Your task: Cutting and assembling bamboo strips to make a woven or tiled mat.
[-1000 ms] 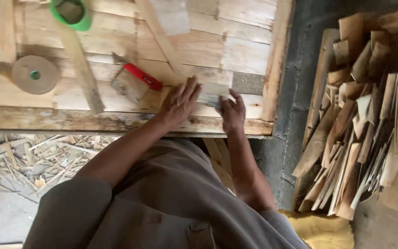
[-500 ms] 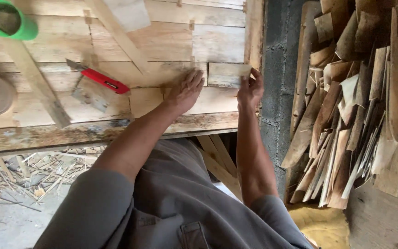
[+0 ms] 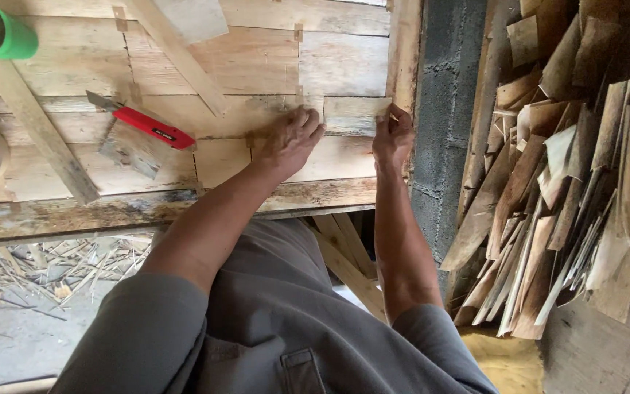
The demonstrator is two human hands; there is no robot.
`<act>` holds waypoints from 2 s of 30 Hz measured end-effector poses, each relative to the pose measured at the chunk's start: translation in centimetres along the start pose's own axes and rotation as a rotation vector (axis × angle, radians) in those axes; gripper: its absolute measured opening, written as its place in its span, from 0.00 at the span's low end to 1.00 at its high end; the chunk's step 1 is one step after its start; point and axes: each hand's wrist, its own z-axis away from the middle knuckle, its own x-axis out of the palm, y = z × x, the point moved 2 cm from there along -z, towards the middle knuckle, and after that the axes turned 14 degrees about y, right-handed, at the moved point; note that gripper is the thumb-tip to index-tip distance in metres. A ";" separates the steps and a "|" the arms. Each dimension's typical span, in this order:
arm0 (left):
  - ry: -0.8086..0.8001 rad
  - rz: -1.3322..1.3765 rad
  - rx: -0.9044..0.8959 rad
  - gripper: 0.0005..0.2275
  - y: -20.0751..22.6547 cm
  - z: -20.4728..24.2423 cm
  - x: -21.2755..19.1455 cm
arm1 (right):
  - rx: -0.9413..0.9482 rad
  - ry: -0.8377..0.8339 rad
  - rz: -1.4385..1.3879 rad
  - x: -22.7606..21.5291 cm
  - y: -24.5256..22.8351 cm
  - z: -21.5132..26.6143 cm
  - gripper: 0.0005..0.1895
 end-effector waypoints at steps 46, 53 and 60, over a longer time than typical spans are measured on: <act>0.209 0.118 -0.097 0.23 0.7 -0.1 1.7 | -0.214 0.063 -0.013 1.2 5.0 -1.9 0.11; 0.131 0.160 -0.101 0.24 0.9 -0.2 3.5 | 0.048 -0.116 0.055 -1.2 -1.1 -1.0 0.17; -0.152 0.213 -0.076 0.35 1.0 -0.9 -0.9 | 0.072 -0.358 -0.002 -2.0 0.4 -3.0 0.24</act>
